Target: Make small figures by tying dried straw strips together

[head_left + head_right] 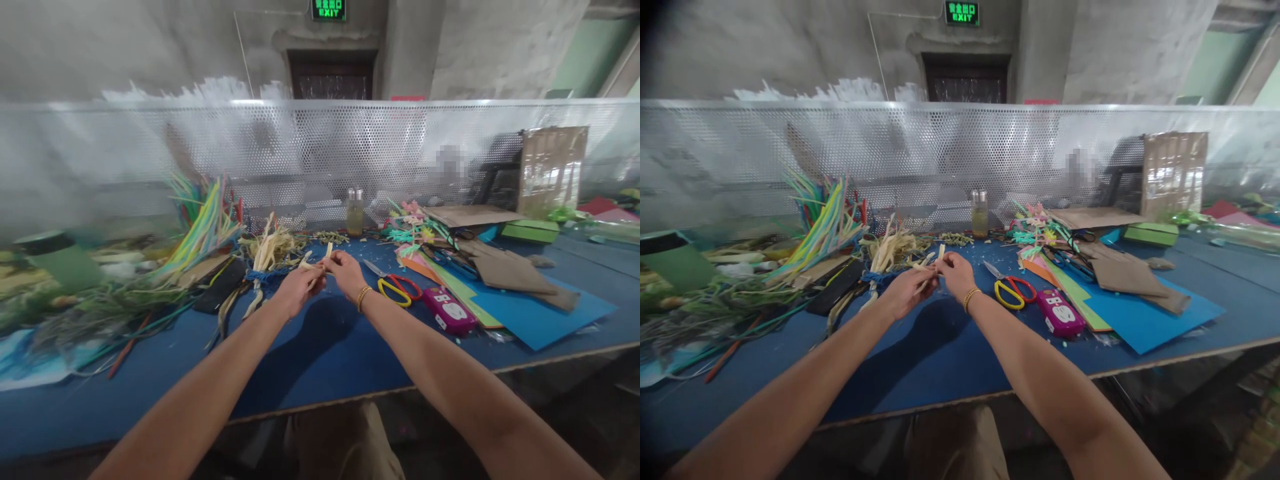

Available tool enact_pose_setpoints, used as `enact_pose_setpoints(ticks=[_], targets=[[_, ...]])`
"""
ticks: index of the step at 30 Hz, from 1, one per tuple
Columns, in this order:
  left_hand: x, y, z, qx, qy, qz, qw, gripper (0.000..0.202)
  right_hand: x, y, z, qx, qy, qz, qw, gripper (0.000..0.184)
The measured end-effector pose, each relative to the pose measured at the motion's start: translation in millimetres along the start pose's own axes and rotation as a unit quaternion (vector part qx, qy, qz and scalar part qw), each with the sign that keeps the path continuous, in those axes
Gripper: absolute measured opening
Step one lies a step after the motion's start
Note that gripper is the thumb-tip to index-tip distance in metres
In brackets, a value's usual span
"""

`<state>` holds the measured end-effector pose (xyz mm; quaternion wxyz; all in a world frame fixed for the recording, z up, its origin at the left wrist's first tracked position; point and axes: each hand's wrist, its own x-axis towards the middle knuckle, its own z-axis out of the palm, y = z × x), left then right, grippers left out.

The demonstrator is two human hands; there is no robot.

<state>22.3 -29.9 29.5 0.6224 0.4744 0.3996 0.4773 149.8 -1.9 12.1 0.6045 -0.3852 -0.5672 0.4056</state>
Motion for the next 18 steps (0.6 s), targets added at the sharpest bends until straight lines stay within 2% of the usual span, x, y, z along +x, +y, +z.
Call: enact_pose_setpoints(ticks=[3,7,12,15,18], targets=[[-2.6,2.9,-5.9,-0.033,-0.024,-0.022,0.999,0.025,4.1,0.3,-5.2,0.045,-0.051,0.024,0.997,0.021],[-1.1,3.7,-11.6,-0.045,-0.048,-0.027,0.997,0.027,5.6,3.5,-9.6,0.04,-0.074,0.055,0.995,0.028],[1.3,0.7,-11.0,-0.03,-0.033,-0.013,0.999,0.025,5.3,8.4,-11.4,-0.003,-0.119,0.05,0.992,0.034],[1.5,0.1,-10.4,-0.018,-0.025,-0.01,0.999,0.02,6.3,9.7,-11.2,-0.019,-0.111,0.043,0.993,0.031],[2.6,0.5,-12.2,-0.005,0.007,0.016,1.0,0.011,6.7,10.1,-9.4,0.002,-0.105,0.045,0.993,0.028]])
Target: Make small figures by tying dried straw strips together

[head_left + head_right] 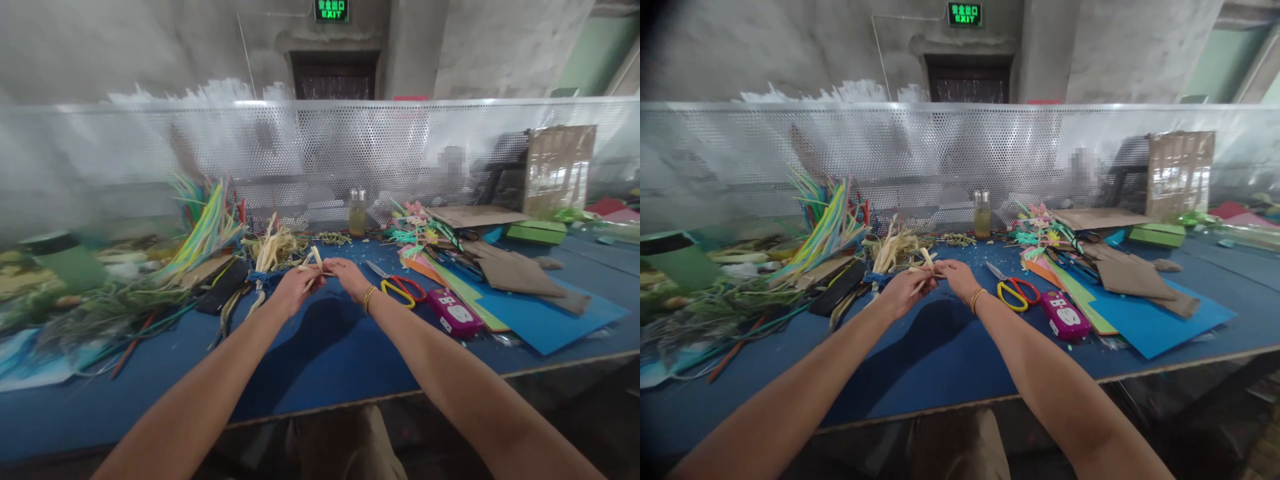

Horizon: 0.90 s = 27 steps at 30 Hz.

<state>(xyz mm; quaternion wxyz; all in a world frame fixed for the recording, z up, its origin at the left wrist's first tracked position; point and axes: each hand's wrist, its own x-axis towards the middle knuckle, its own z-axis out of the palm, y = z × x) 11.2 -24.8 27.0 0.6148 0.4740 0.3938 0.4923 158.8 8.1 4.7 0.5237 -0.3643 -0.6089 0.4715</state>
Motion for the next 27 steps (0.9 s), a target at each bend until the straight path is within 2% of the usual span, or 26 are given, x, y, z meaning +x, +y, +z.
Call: enact_pose_setpoints(ticks=[3,5,9,14,16,18,20,22,27], targets=[[1.1,0.8,-2.3,-0.003,0.019,0.02,1.0,0.009,-0.7,-0.6,2.5,0.038,-0.047,-0.003,0.998,0.024],[0.9,1.7,-3.1,-0.013,0.01,0.011,1.0,0.015,-1.3,-1.6,3.2,0.054,-0.062,-0.006,0.997,0.021],[-0.5,3.4,-2.9,-0.075,-0.028,-0.01,0.997,0.022,-1.7,-5.3,0.0,0.103,-0.019,0.018,0.994,0.02],[-1.5,4.4,-1.3,-0.142,-0.035,-0.011,0.989,0.025,-4.8,-10.1,-2.2,0.139,-0.009,0.09,0.986,0.025],[-2.0,5.0,-0.3,-0.156,-0.038,-0.003,0.987,0.028,-6.4,-10.7,-0.2,0.136,-0.008,0.079,0.988,0.025],[-2.2,5.4,0.1,-0.16,-0.043,0.008,0.986,0.03,-7.3,-10.6,2.3,0.123,-0.017,0.039,0.991,0.021],[-2.0,4.8,-0.3,-0.138,-0.044,0.019,0.989,0.032,-7.0,-10.4,3.4,0.111,-0.026,0.002,0.994,0.021],[-1.0,2.7,-1.4,-0.093,-0.038,0.035,0.994,0.032,-5.8,-10.6,2.7,0.114,-0.016,-0.007,0.993,0.026],[4.5,-6.8,-4.4,0.037,0.016,0.108,0.993,0.037,-3.7,-12.8,-2.2,0.188,0.009,0.058,0.98,0.032]])
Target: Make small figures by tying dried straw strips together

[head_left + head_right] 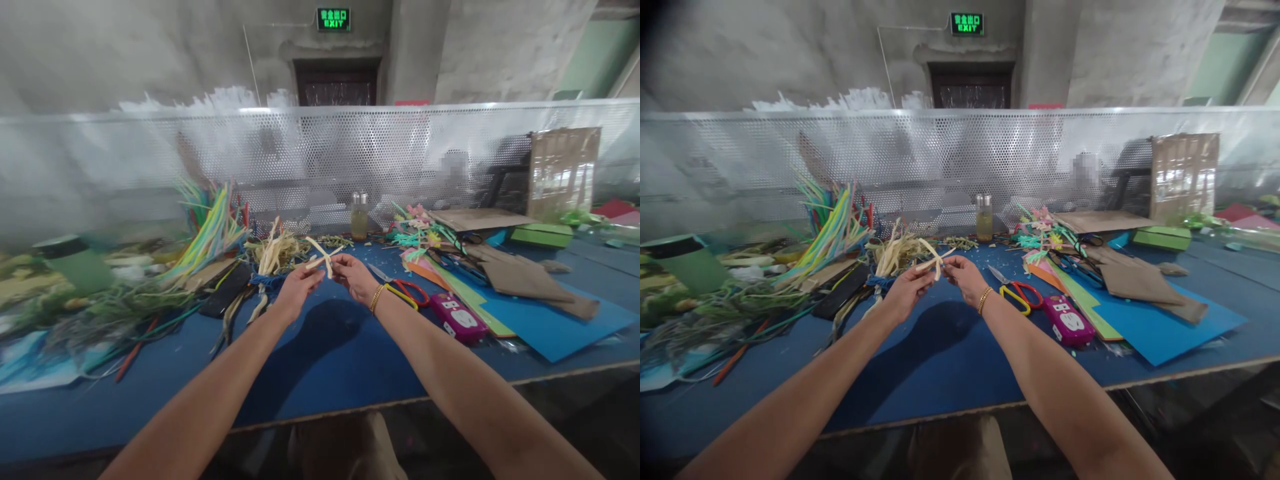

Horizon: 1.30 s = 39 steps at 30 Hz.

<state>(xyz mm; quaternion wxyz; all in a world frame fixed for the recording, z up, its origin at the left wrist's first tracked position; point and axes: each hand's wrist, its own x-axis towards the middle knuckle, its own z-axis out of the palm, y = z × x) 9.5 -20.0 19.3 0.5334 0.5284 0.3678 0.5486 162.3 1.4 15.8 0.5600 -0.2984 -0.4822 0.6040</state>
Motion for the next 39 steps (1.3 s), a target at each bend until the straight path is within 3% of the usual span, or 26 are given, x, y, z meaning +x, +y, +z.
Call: enact_pose_setpoints(ticks=[5,13,17,20,22,27,31,34,39], targets=[[4.0,-4.2,-4.1,0.059,0.005,0.09,0.994,0.034,-2.8,0.9,2.5,0.026,-0.054,0.06,0.996,0.027],[-0.9,-1.4,-0.1,0.048,-0.028,0.094,0.994,0.025,0.4,6.1,4.5,-0.028,-0.015,0.037,0.999,0.018],[1.3,1.0,0.0,0.044,0.042,0.131,0.99,0.026,0.7,1.1,0.5,-0.086,0.043,-0.01,0.995,0.015],[4.1,4.4,-3.7,0.107,0.086,0.166,0.976,0.022,-1.4,-3.5,-1.6,-0.099,0.045,-0.038,0.993,0.031],[4.5,6.4,-5.2,0.148,0.084,0.174,0.97,0.019,-2.9,-4.7,-0.8,-0.115,0.039,-0.057,0.991,0.04],[-1.4,6.8,-1.7,0.169,0.026,0.112,0.979,0.02,-1.7,-1.8,2.9,-0.118,0.028,-0.103,0.987,0.028],[-6.6,4.2,3.2,0.075,-0.024,0.043,0.996,0.032,1.6,-0.9,0.9,-0.114,0.073,-0.111,0.985,0.025],[-6.0,1.2,4.8,0.036,-0.011,0.035,0.999,0.03,1.8,1.3,1.3,-0.109,0.06,-0.117,0.985,0.024],[-1.6,-3.9,5.5,0.112,0.029,0.045,0.992,0.022,0.5,11.3,8.1,-0.132,0.029,-0.119,0.984,0.021]])
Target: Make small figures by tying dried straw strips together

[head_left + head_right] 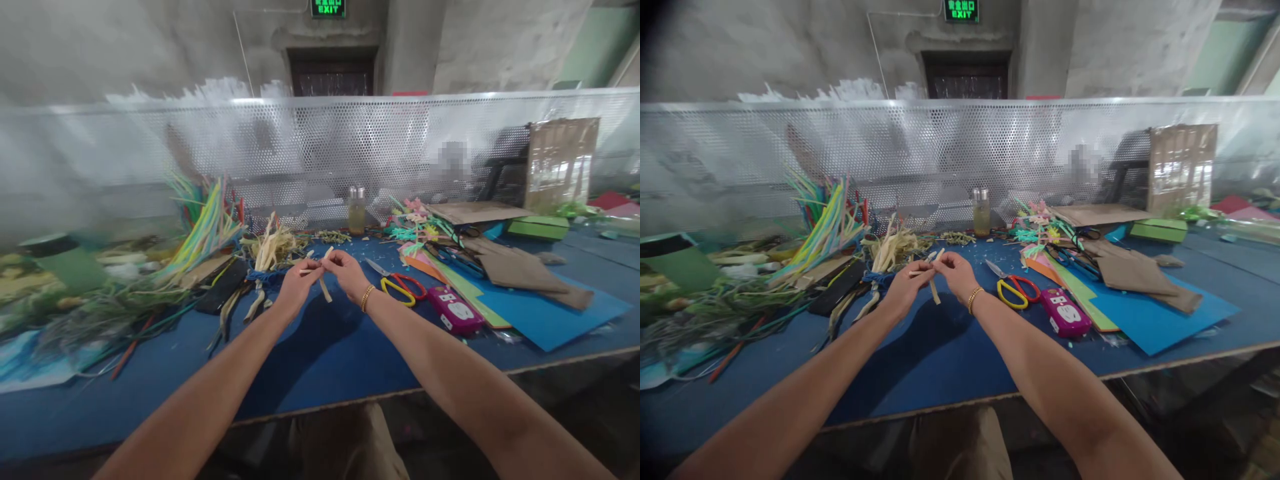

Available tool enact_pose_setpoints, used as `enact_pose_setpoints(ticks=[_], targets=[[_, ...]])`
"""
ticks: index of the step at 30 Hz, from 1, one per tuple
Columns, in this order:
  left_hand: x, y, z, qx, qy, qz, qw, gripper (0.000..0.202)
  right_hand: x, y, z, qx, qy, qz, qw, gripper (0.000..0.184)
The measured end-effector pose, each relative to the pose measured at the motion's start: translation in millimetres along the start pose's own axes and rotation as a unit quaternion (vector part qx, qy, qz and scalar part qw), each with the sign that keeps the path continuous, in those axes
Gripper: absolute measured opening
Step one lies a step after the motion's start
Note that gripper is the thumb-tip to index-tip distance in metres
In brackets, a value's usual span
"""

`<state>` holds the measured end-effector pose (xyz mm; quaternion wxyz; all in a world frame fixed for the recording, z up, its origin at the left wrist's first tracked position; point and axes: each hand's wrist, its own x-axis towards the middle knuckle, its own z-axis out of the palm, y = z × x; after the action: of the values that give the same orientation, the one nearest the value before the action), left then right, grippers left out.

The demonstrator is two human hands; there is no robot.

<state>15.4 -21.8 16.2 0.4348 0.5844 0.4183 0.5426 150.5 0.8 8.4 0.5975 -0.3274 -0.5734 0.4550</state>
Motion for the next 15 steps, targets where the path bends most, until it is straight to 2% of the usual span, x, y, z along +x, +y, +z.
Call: enact_pose_setpoints(ticks=[5,10,15], targets=[[1.6,-1.8,5.4,-0.038,0.007,-0.022,0.999,0.018,-1.4,4.9,5.8,-0.012,0.026,-0.008,1.0,0.015],[0.2,1.4,8.8,-0.058,-0.009,-0.04,0.997,0.021,-1.9,3.4,4.8,-0.013,0.047,-0.01,0.999,0.016],[-4.0,4.3,1.7,-0.079,-0.066,-0.068,0.992,0.025,3.0,-2.6,-3.8,-0.01,0.036,-0.006,0.999,0.019]])
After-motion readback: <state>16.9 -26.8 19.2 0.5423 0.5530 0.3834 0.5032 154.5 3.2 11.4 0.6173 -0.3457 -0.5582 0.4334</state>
